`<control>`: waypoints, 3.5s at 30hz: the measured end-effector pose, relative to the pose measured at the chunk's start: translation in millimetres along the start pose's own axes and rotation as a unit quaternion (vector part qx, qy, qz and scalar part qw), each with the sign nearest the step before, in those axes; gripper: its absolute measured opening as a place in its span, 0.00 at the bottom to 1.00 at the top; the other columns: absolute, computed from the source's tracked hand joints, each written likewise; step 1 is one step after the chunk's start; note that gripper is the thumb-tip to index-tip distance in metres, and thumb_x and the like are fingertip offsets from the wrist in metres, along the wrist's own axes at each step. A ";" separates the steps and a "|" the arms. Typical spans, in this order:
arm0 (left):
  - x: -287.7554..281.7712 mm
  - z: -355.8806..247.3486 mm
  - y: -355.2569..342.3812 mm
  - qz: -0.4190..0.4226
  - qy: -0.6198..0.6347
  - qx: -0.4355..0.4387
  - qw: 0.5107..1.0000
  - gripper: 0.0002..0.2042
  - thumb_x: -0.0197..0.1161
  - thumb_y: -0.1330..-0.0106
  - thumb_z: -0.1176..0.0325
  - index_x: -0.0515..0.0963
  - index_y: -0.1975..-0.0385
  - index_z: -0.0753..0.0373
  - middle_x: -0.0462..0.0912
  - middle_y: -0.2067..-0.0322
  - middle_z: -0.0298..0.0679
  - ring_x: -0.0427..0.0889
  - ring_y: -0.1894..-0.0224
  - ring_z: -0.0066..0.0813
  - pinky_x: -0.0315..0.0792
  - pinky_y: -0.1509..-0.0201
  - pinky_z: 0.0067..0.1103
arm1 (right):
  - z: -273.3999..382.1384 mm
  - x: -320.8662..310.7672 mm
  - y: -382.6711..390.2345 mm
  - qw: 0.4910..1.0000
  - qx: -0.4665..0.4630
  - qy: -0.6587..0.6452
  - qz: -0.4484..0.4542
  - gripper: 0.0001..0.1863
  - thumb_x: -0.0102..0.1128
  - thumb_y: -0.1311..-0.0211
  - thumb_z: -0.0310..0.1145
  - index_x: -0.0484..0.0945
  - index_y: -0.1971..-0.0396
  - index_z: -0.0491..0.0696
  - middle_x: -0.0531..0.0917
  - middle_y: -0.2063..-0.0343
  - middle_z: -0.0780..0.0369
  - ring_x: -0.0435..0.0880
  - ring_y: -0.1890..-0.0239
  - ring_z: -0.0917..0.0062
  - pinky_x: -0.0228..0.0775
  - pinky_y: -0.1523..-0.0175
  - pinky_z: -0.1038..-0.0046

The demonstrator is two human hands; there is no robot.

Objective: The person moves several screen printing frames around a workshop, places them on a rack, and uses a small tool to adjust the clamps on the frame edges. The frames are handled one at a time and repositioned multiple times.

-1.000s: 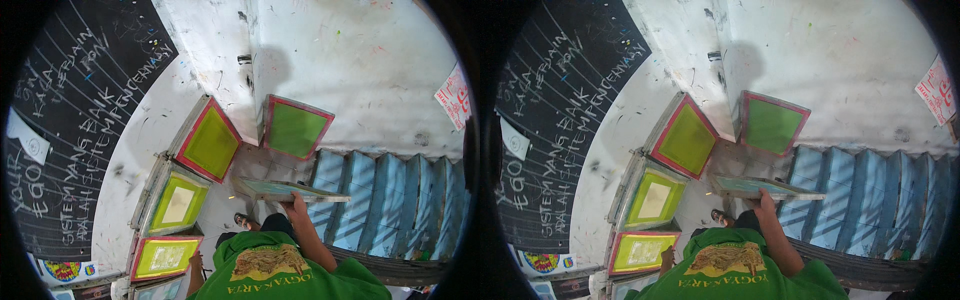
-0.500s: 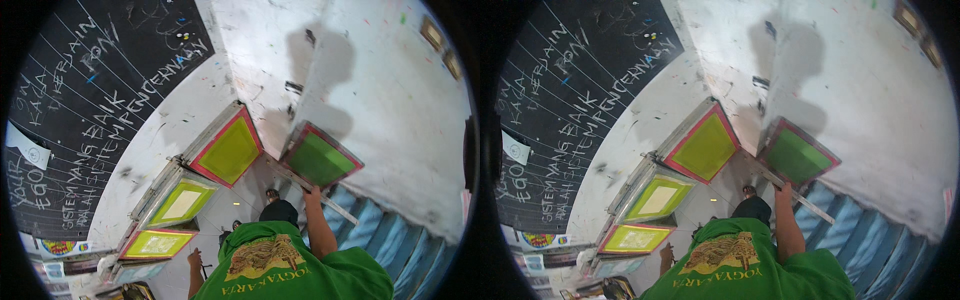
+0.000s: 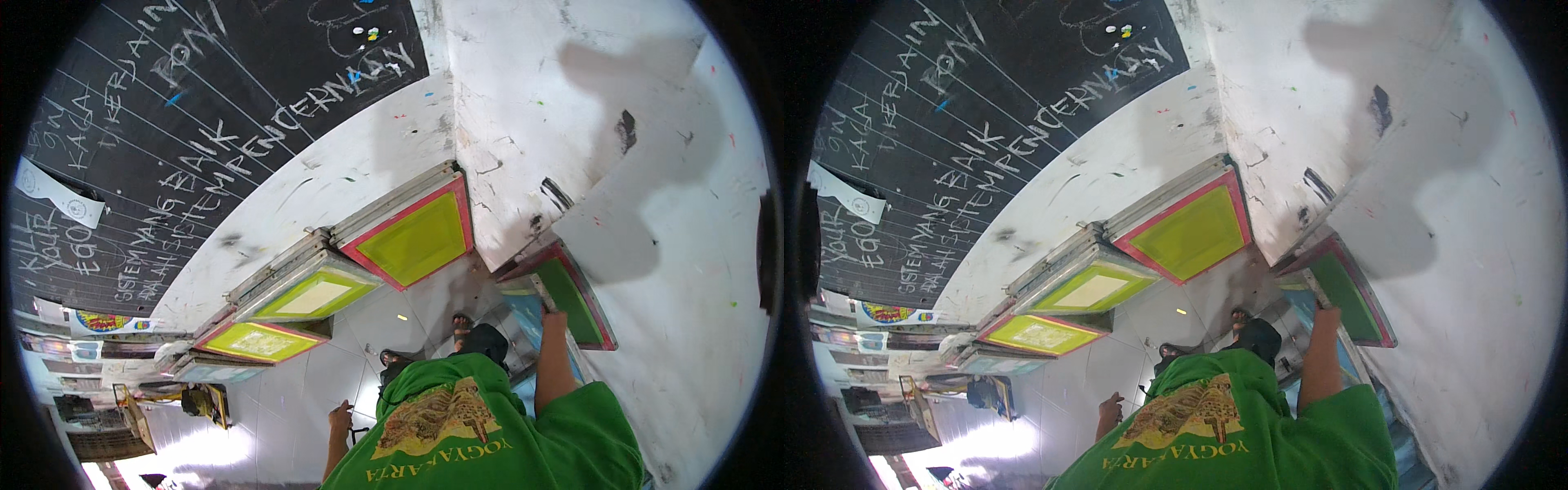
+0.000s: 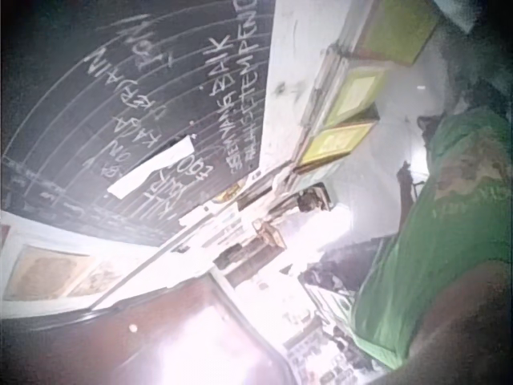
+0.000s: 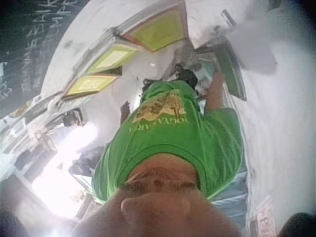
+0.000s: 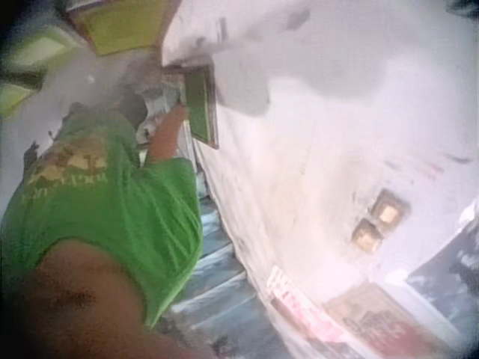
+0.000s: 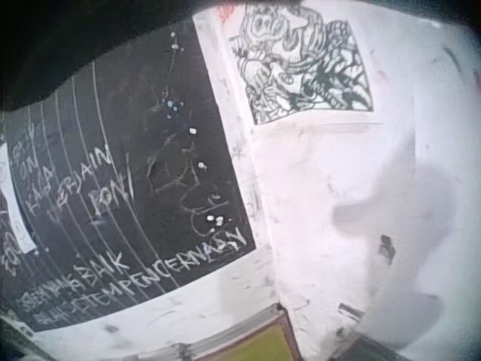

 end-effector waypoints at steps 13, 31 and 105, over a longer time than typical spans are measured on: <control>1.1 13.5 45.1 -0.109 -0.039 0.063 0.991 0.19 0.69 0.28 0.49 0.92 0.63 0.60 0.79 0.81 0.33 0.74 0.81 0.23 0.68 0.77 0.25 | 30.3 -35.6 -63.9 0.957 -0.055 0.257 -0.119 0.47 0.81 0.44 0.51 0.70 0.31 0.40 0.81 0.39 0.48 0.85 0.42 0.55 0.81 0.42 0.54; -114.3 147.1 124.9 -0.261 0.298 0.146 0.907 0.25 0.49 0.16 0.48 0.85 0.50 0.64 0.84 0.73 0.37 0.80 0.72 0.24 0.78 0.62 0.27 | 352.9 256.0 488.6 0.603 -0.566 0.180 0.533 0.32 0.68 0.30 0.38 0.71 0.31 0.42 0.88 0.48 0.50 0.90 0.53 0.60 0.82 0.45 0.59; -1238.0 1108.2 135.2 -0.766 0.594 -0.244 0.037 0.20 0.54 0.15 0.56 0.79 0.39 0.66 0.87 0.51 0.37 0.86 0.56 0.23 0.78 0.56 0.23 | 243.3 765.0 2465.3 0.177 -0.527 0.185 0.810 0.26 0.53 0.17 0.45 0.79 0.74 0.41 0.70 0.84 0.69 0.66 0.81 0.81 0.59 0.73 0.72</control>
Point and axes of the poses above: each hand's wrist, its own y-axis away from the middle knuckle, its own x-axis out of the palm, z = x × y, the point moved 6 cm from there along -y, towards the middle knuckle
